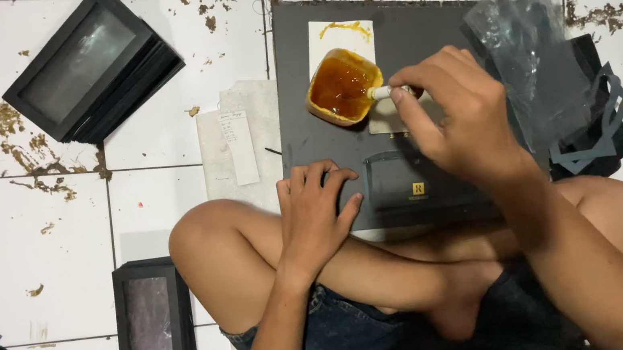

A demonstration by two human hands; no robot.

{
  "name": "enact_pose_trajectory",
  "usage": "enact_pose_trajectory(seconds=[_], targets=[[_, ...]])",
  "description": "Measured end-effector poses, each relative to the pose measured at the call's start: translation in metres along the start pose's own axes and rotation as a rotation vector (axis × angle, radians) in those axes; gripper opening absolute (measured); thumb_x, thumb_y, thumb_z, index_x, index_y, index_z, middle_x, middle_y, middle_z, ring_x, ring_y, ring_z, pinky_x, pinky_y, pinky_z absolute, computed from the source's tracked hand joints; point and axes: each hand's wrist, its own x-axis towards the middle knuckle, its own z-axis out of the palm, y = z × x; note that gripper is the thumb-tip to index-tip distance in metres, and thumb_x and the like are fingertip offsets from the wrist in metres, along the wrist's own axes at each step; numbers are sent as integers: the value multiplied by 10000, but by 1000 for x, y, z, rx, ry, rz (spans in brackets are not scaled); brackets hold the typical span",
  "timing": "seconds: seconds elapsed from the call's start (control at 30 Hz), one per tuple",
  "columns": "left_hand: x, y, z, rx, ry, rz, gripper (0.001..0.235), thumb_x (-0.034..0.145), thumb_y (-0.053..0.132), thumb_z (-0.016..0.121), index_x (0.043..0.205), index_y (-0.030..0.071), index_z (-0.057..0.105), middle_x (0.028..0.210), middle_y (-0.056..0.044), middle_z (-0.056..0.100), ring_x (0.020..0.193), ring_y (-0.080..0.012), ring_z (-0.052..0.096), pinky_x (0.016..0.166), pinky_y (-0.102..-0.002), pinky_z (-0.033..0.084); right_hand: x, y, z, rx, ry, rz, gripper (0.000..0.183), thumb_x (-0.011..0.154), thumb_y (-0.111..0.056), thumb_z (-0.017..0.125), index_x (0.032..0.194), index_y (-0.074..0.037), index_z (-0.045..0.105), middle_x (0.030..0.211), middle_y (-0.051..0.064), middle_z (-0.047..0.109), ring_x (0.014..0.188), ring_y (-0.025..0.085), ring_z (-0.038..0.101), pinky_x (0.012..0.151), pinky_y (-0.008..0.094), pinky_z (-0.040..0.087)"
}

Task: The person sits on the floor with a board on their lap and assembles a picture frame. They apply glue with a stick along the frame's inner edge, place a clear panel into the frame recess, press it down, fit a dark backing board over it, and press the edges to secure the assembly.

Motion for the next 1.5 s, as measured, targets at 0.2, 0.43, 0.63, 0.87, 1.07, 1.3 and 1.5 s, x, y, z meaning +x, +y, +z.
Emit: enact_pose_trajectory(seconds=[0.2,0.43,0.63,0.87,1.07,1.3,1.5], targets=[[-1,1,0,-2,10,5,242,893,276,749,1112,192,694,1096,-31,612,1070,-270,535,885,-420,339,-34,11,20,-65,-15,-69,68,1011,-63,685,1016,-23,740,788,96,597,702,303,597,683,387,460],[-4,-1,3,14,0,22,243,910,276,737,1137,203,686,1109,-33,602,1093,-268,530,904,-424,329,-91,-5,11,70,-18,209,32,972,-20,727,995,-29,748,777,117,654,707,345,642,702,400,496],[-3,4,-1,8,-25,33,274,888,271,765,1140,200,683,1115,-37,603,1105,-284,525,913,-436,324,-191,-1,-32,6,181,802,64,1015,-121,751,1030,-168,791,707,58,639,648,172,563,665,328,470],[-3,10,-2,61,-28,59,445,793,300,827,1206,187,704,1168,-55,579,1098,-302,494,938,-438,331,-243,-8,-60,189,493,1156,150,1103,-130,642,1152,-3,705,795,82,634,688,101,548,611,214,431],[-3,12,1,111,-80,66,533,741,365,881,1237,255,717,1152,-60,577,1106,-343,497,910,-467,343,-245,-20,-40,28,481,1078,88,991,-114,782,1067,-71,788,707,94,691,632,123,592,577,270,473],[-5,8,3,116,-61,53,579,716,376,895,1258,293,708,1166,-34,548,1124,-321,471,925,-445,330,-245,-18,-21,-172,362,852,90,949,-125,842,1038,-118,841,640,75,654,560,215,597,573,316,485],[-4,5,5,102,-69,48,576,735,395,886,1270,307,688,1175,-21,526,1131,-310,455,950,-450,311,-247,-18,-3,-122,354,732,79,945,-110,831,1022,-125,822,726,74,714,596,255,654,606,321,516]])
